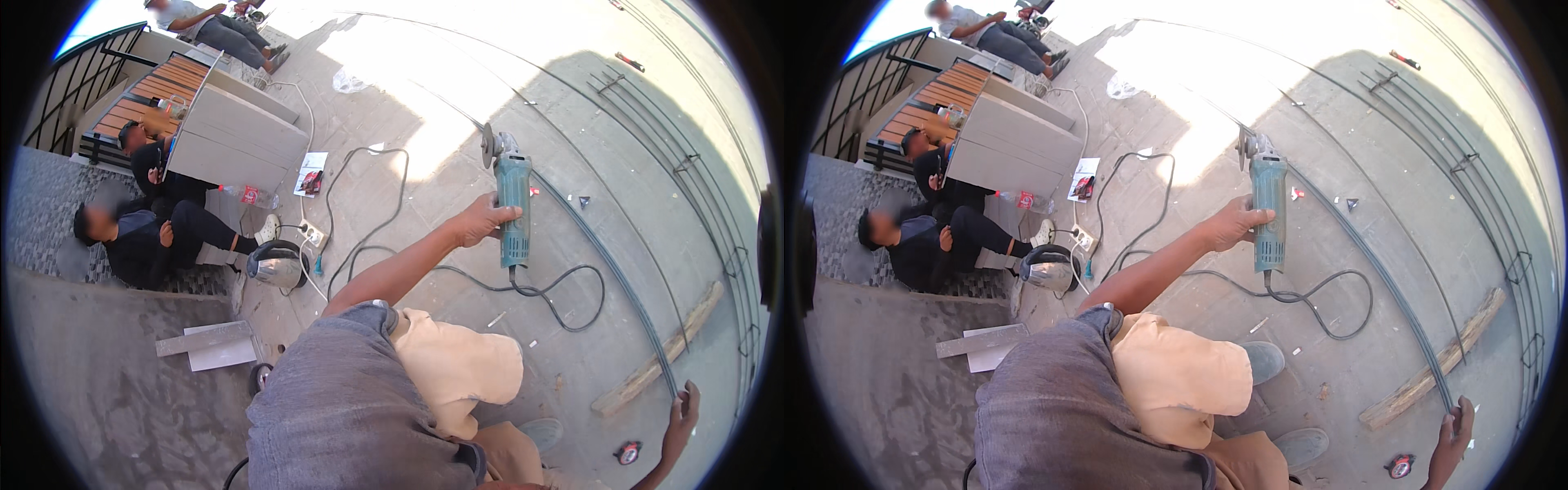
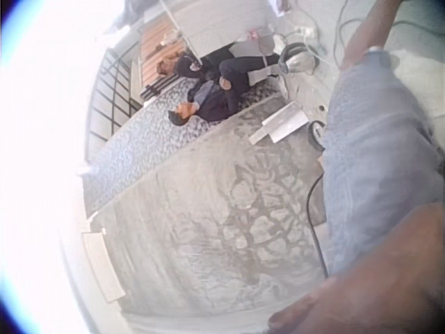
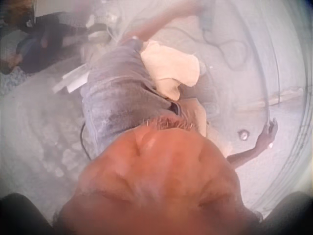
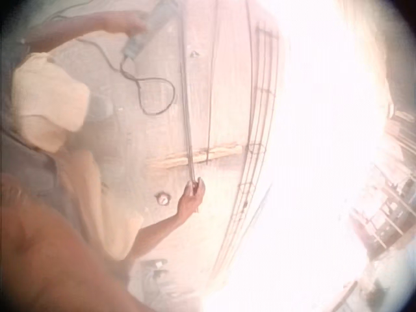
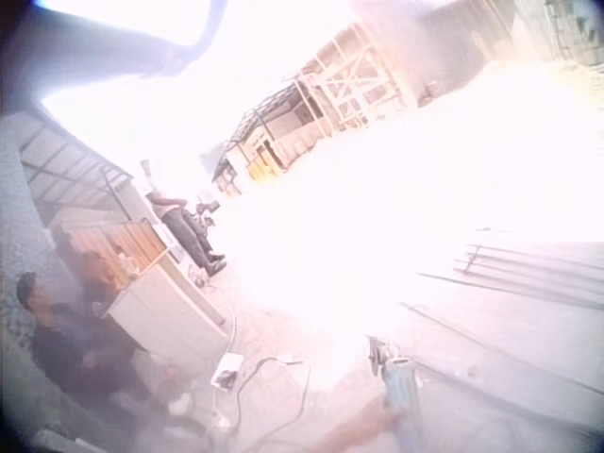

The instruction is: The person measures lengths of steel rebar laid on a tiled floor using a tape measure, then uses an angle grinder to cut the rebar to size. The person handles the rebar and tools directly on the ground.

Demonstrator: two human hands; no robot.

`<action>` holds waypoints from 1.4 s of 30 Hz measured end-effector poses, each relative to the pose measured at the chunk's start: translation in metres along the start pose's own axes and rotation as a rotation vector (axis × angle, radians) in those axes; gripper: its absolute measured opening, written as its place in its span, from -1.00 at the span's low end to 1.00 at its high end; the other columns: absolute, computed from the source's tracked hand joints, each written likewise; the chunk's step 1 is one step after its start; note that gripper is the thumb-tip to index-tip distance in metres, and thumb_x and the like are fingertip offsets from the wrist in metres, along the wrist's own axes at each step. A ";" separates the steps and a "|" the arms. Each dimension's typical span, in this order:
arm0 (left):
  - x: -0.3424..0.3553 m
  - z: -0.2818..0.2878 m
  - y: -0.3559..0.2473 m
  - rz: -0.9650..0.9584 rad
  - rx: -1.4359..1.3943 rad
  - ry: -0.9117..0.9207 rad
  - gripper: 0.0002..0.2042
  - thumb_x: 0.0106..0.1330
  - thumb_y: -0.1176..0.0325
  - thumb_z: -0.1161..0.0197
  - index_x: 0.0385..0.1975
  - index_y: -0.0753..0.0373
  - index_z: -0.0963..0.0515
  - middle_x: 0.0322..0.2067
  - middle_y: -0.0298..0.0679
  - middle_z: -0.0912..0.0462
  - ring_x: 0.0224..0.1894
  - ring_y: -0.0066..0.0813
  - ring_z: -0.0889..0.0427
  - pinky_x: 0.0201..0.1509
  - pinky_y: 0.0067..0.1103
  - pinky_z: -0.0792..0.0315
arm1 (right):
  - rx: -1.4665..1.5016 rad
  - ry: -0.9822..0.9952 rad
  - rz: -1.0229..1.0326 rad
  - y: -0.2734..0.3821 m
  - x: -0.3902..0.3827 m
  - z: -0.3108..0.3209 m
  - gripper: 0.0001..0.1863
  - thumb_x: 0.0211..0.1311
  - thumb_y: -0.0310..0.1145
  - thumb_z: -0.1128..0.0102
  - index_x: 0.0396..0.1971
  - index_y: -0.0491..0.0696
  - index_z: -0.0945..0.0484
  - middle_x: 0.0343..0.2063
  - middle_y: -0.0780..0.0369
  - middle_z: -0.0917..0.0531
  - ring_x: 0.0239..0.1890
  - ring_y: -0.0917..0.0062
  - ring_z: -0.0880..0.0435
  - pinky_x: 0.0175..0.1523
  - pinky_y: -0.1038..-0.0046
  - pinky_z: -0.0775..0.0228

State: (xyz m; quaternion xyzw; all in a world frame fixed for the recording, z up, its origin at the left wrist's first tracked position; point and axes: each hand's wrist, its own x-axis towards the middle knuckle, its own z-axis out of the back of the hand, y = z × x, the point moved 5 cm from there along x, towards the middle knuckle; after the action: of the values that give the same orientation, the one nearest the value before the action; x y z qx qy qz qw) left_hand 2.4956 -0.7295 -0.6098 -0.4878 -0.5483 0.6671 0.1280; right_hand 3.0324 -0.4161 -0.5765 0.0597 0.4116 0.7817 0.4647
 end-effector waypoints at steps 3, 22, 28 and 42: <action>0.008 -0.076 -0.025 -0.090 0.071 0.256 -0.41 0.20 0.04 -0.33 0.06 0.32 -0.32 -0.17 -0.26 -0.51 -0.15 -0.49 -0.55 -0.04 -0.45 -0.52 | 0.418 0.125 0.159 0.127 0.013 -0.068 -0.41 0.15 -0.47 -0.12 0.23 -0.20 -0.30 0.13 0.12 -0.45 0.10 0.44 -0.47 0.21 0.36 -0.28; -0.027 -0.413 -0.061 -0.122 0.480 1.283 0.10 -0.05 -0.50 -0.13 0.28 0.41 -0.17 0.22 0.19 -0.25 0.33 0.01 -0.22 0.40 -0.23 -0.13 | 1.738 0.431 0.341 0.133 -0.055 -0.066 -0.31 -0.03 -0.19 -0.32 0.09 -0.19 -0.29 -0.29 0.07 -0.57 -0.35 0.39 -0.68 -0.18 0.35 -0.59; -0.050 -0.464 -0.051 0.011 0.191 1.015 -0.30 0.19 -0.16 -0.18 0.04 0.43 -0.42 -0.08 0.06 -0.51 0.03 -0.26 -0.52 0.13 -0.48 -0.42 | 1.740 0.336 0.147 0.100 -0.045 -0.044 -0.25 -0.02 -0.17 -0.35 0.12 -0.23 -0.26 -0.18 0.00 -0.56 -0.21 0.35 -0.67 -0.15 0.34 -0.61; -0.035 -0.444 -0.010 -0.500 0.705 0.838 -0.43 0.37 -0.02 -0.06 0.08 0.45 -0.35 -0.09 0.03 -0.54 -0.11 -0.31 -0.60 -0.03 -0.43 -0.48 | 1.060 -0.298 -0.025 0.055 -0.049 -0.039 -0.34 -0.19 -0.41 -0.38 -0.01 -0.23 -0.31 -0.35 0.17 -0.55 -0.36 0.49 -0.61 -0.26 0.46 -0.50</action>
State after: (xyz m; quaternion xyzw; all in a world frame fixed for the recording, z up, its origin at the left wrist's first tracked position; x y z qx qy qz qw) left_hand 2.8604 -0.4812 -0.5488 -0.4934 -0.2950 0.5095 0.6402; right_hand 3.0042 -0.4898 -0.5499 0.3908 0.6794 0.4449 0.4333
